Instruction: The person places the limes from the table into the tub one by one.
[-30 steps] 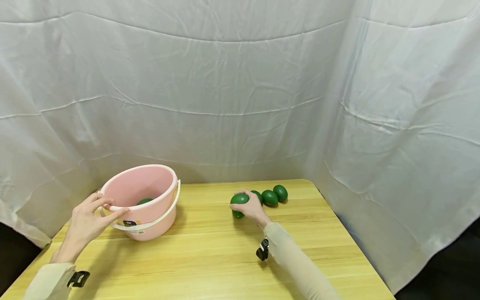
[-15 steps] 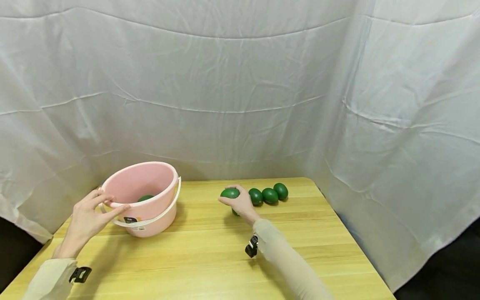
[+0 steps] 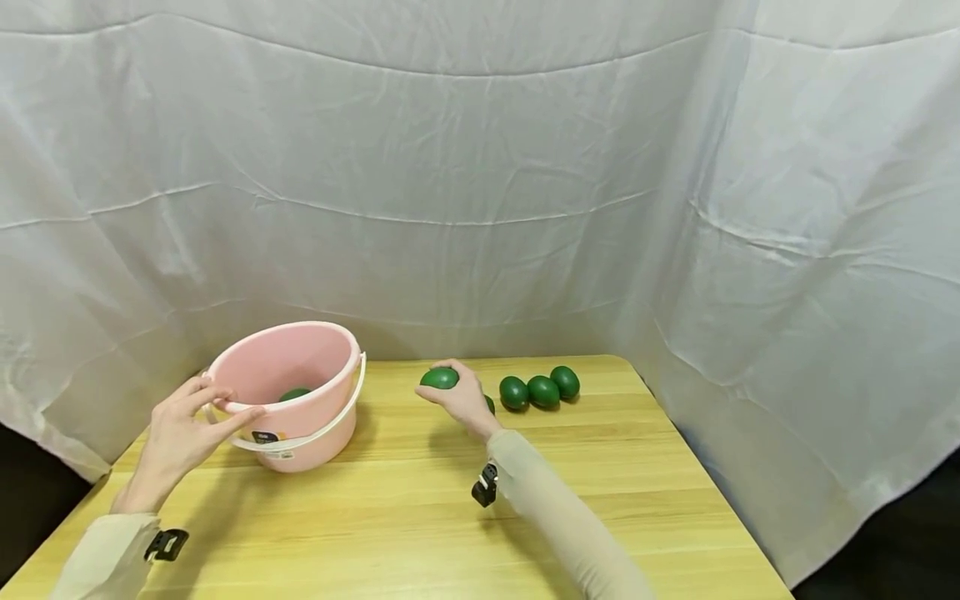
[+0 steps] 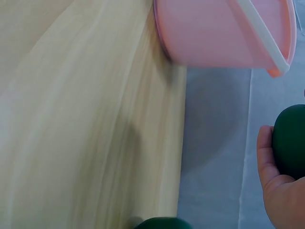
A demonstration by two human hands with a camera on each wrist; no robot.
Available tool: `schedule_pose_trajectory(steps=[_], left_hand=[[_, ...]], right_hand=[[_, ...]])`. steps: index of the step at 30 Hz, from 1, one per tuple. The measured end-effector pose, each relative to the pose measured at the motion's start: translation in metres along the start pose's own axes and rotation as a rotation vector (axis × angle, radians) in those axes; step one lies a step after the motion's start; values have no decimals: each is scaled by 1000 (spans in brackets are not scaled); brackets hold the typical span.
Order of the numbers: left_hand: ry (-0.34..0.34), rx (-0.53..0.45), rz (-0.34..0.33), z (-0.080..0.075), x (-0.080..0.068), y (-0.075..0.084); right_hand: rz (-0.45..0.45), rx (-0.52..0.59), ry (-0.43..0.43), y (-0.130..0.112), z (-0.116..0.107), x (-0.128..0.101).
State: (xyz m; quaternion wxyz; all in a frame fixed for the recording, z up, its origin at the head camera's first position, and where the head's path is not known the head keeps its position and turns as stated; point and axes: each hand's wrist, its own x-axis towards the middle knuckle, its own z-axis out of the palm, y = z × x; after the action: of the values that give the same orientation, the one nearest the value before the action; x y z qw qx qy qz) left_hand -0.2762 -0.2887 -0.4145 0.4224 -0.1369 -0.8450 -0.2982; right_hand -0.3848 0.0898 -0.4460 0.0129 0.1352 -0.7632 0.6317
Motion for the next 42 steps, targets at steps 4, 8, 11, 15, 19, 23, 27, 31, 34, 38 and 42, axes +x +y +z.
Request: schedule_pose_trajectory(steps=[4, 8, 11, 15, 19, 23, 27, 31, 34, 38, 42], left_hand=[[-6, 3, -12, 1, 0, 1], [-13, 3, -11, 0, -1, 0], [-16, 7, -3, 0, -2, -1], [3, 17, 23, 0, -3, -3], [12, 10, 31, 0, -3, -4], [4, 2, 21, 0, -4, -4], [-2, 3, 11, 0, -5, -4], [-10, -1, 5, 1, -6, -4], [-6, 8, 20, 1, -5, -4], [4, 16, 38, 1, -5, -5], [1, 15, 33, 1, -5, -5]], right_hand=[[2, -6, -7, -7, 4, 1], [-12, -8, -24, -16, 10, 4], [-37, -14, -30, -23, 15, 5], [-62, -6, -40, -32, 24, 7], [-68, 16, -54, -39, 33, 9], [-77, 22, -62, -44, 40, 9], [-92, 40, -78, -49, 47, 7], [-95, 61, -94, -55, 53, 6], [-101, 64, -97, -60, 57, 7], [-111, 51, -104, -68, 62, 7], [-127, 20, -109, -76, 67, 10]])
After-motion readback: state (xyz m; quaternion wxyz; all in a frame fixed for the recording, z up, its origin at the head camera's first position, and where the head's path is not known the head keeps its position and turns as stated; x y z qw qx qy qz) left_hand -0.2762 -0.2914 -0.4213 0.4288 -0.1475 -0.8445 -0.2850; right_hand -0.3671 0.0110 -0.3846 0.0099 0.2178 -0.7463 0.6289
